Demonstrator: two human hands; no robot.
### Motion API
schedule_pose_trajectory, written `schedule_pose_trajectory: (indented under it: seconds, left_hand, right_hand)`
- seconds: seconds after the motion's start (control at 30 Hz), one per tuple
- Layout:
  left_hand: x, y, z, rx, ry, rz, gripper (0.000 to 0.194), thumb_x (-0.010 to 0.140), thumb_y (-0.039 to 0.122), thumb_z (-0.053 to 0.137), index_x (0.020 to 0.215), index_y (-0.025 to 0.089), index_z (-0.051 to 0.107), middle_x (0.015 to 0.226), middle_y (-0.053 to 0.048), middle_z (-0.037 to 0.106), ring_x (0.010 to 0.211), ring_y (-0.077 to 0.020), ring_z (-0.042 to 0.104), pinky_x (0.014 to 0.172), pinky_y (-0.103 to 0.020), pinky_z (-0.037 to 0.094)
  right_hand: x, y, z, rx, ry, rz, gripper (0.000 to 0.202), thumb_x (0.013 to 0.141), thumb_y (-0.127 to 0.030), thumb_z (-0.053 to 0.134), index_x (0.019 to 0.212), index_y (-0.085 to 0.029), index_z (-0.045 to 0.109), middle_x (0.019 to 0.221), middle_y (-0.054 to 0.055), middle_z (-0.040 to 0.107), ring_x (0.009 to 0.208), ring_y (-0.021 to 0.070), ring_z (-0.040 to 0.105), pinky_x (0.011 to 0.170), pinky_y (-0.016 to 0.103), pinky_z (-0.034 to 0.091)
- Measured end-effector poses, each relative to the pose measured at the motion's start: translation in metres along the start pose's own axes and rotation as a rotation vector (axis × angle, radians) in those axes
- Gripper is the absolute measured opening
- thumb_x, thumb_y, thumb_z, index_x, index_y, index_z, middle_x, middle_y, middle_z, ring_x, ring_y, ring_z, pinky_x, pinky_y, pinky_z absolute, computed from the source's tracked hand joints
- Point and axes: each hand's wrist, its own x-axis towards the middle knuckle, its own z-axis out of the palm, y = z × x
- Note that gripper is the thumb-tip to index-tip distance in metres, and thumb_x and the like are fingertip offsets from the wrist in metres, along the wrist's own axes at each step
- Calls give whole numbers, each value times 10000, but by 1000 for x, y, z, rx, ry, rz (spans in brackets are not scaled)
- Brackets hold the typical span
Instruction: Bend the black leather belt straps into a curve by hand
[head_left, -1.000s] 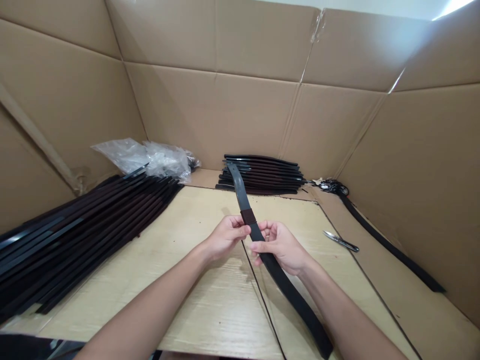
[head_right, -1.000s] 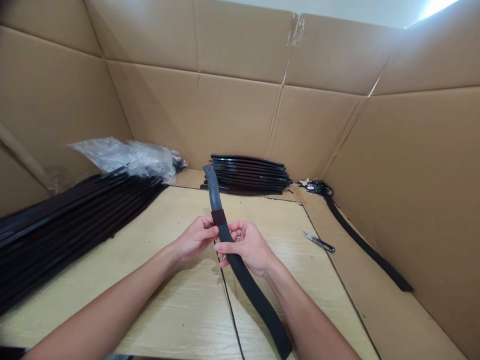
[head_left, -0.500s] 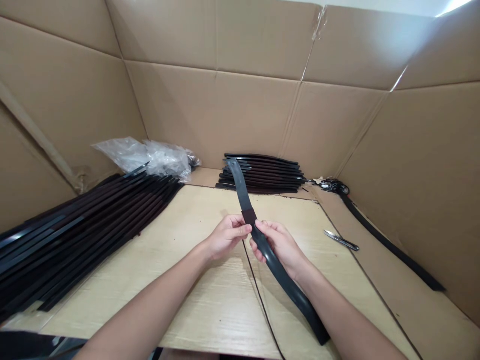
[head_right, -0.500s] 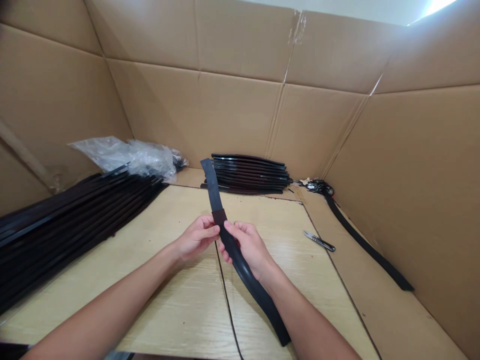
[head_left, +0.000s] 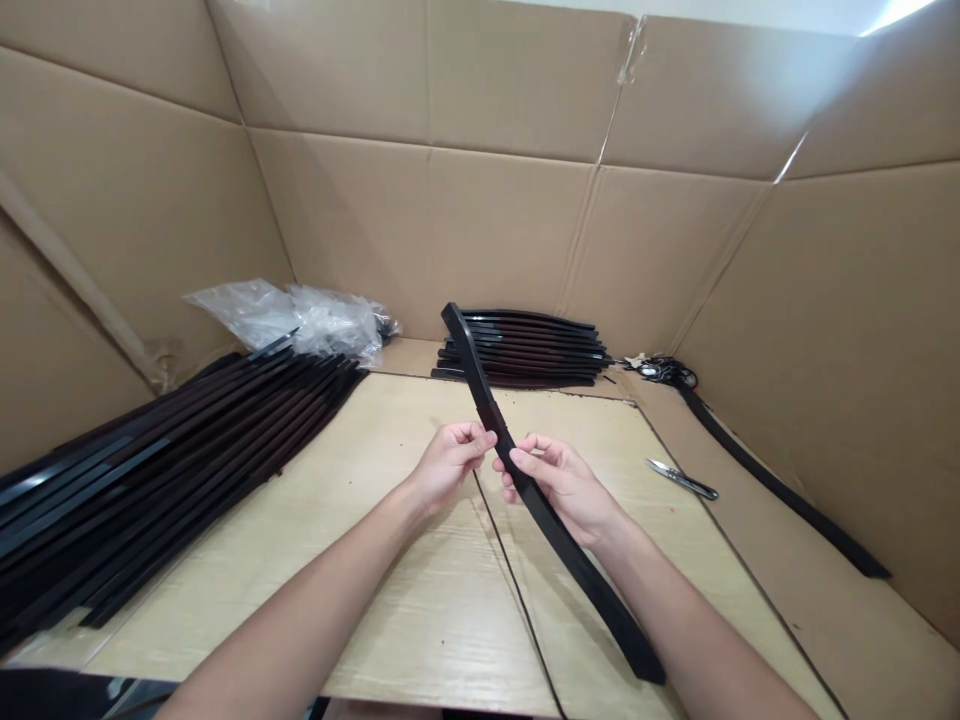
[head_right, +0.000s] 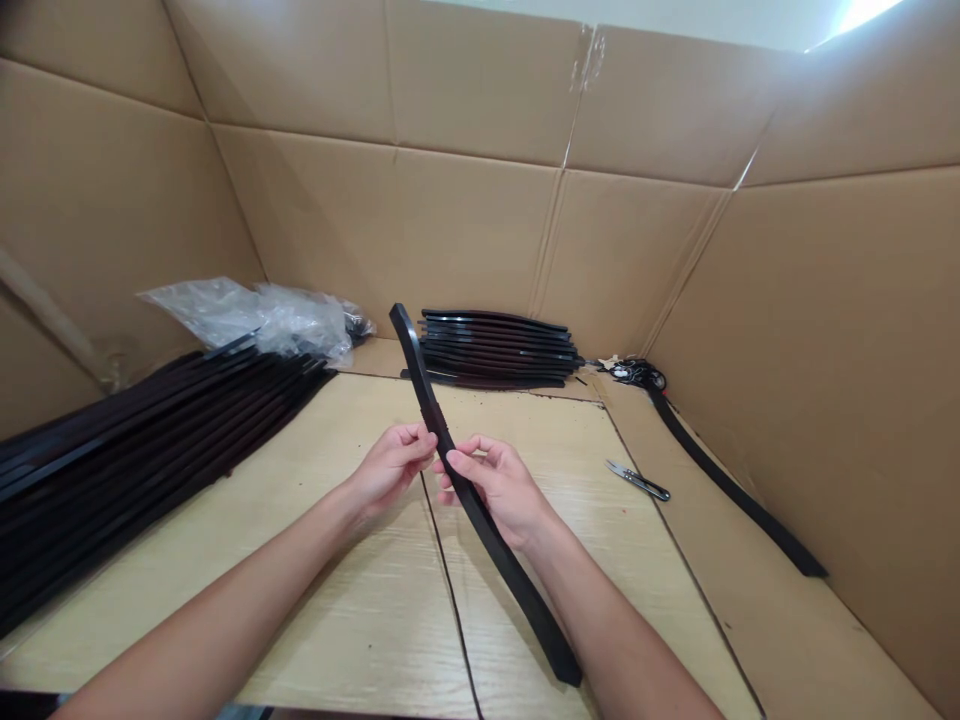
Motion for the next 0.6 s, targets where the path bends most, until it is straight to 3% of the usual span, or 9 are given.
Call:
schedule_pose_trajectory:
  seconds: [0.1,0.23,0.37,0.47,0.6]
  left_hand:
    - [2,-1,-1,35,36,-2,521,507,465,756,580,96,395,431,73,351,426,54,269,492,-147,157]
    - [2,-2,1,36,0,6,602,388,466,816,750,70,543,621,18,574,524,32,422,551,-139,245]
    - [0,-3,2,29,9,-7,591,420,417,816,811,51,567,711,-22,625,555,29,463,577,-124,255]
    - [-3,-1,2,21,-59,-14,516,499,391,780,805,42,554,660,-28,617,497,32,441,549,-120,218]
    - [-7,2,4,7,-165,-29,499,505,399,772,778,59,530,553,-10,570,453,-7,453,509,-128,190]
  right_hand:
    - [3,2,-1,15,27,-8,641,553,-402,698,1071,-188,387,764,-49,583,599,-52,555,602,143,515]
    - [5,4,0,-27,55,-33,767,502,-357,744,1176,-231,400,746,-61,551,562,-84,506,527,111,487]
    - [3,5,1,-72,32,-19,648,489,-380,749,1020,-143,464,792,-54,567,555,-106,486,526,114,515]
    - [0,4,1,-108,-27,4,610,504,-401,735,935,-128,401,758,-61,570,584,-66,540,544,160,543]
    - [-2,2,3,-111,-106,56,652,567,-548,635,979,-163,309,704,-55,585,434,-27,490,377,82,345]
